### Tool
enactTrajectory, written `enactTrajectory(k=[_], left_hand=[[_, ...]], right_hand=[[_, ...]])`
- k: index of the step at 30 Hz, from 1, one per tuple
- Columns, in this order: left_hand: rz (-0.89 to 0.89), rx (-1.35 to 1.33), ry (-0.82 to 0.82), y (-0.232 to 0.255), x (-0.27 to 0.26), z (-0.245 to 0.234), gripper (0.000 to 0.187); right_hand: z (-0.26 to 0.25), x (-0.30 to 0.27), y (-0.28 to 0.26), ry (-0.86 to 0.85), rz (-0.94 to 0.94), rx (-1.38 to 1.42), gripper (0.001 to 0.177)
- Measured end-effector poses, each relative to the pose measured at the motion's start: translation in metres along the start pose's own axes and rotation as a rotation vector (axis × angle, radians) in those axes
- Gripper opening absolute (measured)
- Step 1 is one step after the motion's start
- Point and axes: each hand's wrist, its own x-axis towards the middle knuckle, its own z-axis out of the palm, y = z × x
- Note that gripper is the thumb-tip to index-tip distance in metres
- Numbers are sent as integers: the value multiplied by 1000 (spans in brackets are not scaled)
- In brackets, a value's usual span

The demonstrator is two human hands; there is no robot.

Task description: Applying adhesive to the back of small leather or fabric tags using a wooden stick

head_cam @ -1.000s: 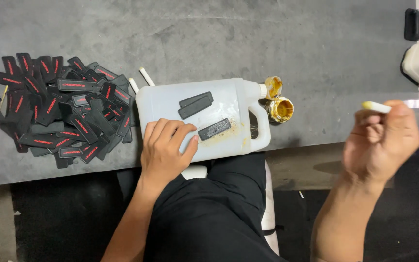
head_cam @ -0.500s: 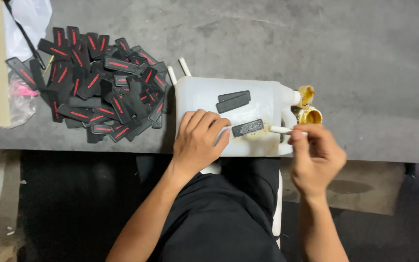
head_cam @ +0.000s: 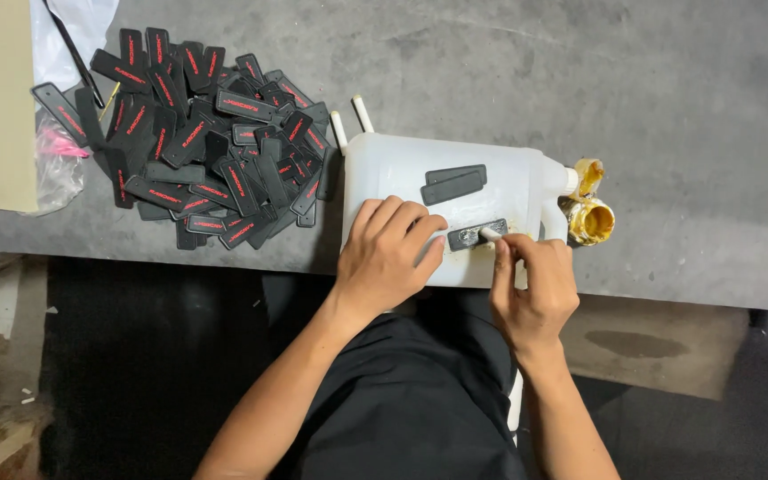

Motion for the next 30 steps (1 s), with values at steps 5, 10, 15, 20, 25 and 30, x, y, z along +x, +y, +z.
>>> enactTrajectory(k=[5, 10, 15, 20, 25, 30], left_hand=[[5, -2, -8, -1, 0, 0, 6], [-6, -7, -2, 0, 0, 0, 7], [-7, -11, -7, 1, 0, -1, 11], [-8, -16, -29, 0, 0, 0, 12], [-7, -19, -31, 0, -1, 0, 12], [-4, -17, -37, -2, -3, 2, 12]], right_hand=[[5, 4, -7, -41, -6, 53, 4], [6, 12, -9, -49, 2, 69, 6], [8, 11, -2, -74, -57, 103, 6], [7, 10, -1, -108, -91, 143, 6], [6, 13, -3, -144, -75, 201, 9], [4, 17, 0, -166, -91, 163, 8]])
